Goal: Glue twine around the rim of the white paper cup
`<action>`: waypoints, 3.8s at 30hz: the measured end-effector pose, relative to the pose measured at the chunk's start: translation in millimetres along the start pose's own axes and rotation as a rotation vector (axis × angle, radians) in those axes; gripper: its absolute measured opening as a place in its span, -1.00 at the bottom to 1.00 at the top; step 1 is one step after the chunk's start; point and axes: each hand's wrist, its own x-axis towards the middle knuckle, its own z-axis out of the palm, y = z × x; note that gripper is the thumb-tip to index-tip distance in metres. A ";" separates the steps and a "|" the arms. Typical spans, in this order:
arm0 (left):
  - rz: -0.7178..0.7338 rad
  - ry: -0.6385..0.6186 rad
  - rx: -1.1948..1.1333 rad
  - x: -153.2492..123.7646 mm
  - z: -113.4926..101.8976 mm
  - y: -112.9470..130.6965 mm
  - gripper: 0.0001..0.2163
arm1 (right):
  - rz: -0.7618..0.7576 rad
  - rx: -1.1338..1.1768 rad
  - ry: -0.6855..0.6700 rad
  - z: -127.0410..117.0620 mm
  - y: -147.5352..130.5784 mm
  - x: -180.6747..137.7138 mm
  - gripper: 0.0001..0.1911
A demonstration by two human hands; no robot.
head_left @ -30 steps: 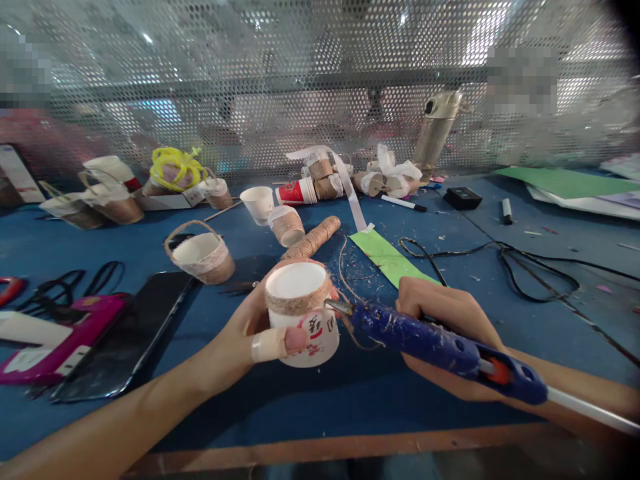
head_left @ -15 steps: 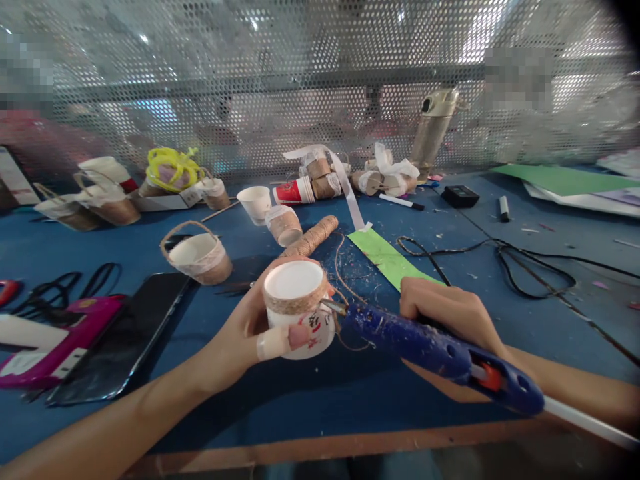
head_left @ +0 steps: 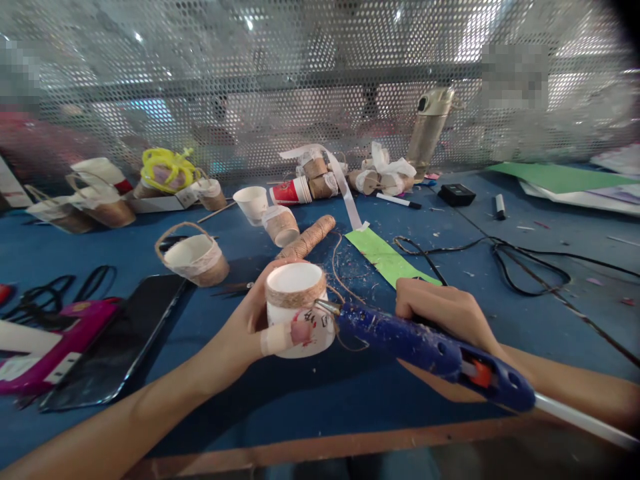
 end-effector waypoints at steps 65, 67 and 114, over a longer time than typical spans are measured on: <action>-0.092 -0.103 -0.083 3.9 -0.6 14.9 -0.48 | -0.033 0.014 -0.061 -3.9 0.2 1.0 -0.70; -0.103 -0.088 -0.106 3.6 -0.5 13.6 -0.45 | -0.012 0.029 -0.039 -1.9 -1.2 1.3 -0.70; -0.030 -0.105 -0.054 5.2 -0.5 15.9 -0.50 | 0.029 -0.010 -0.054 -3.8 0.0 -1.2 -0.69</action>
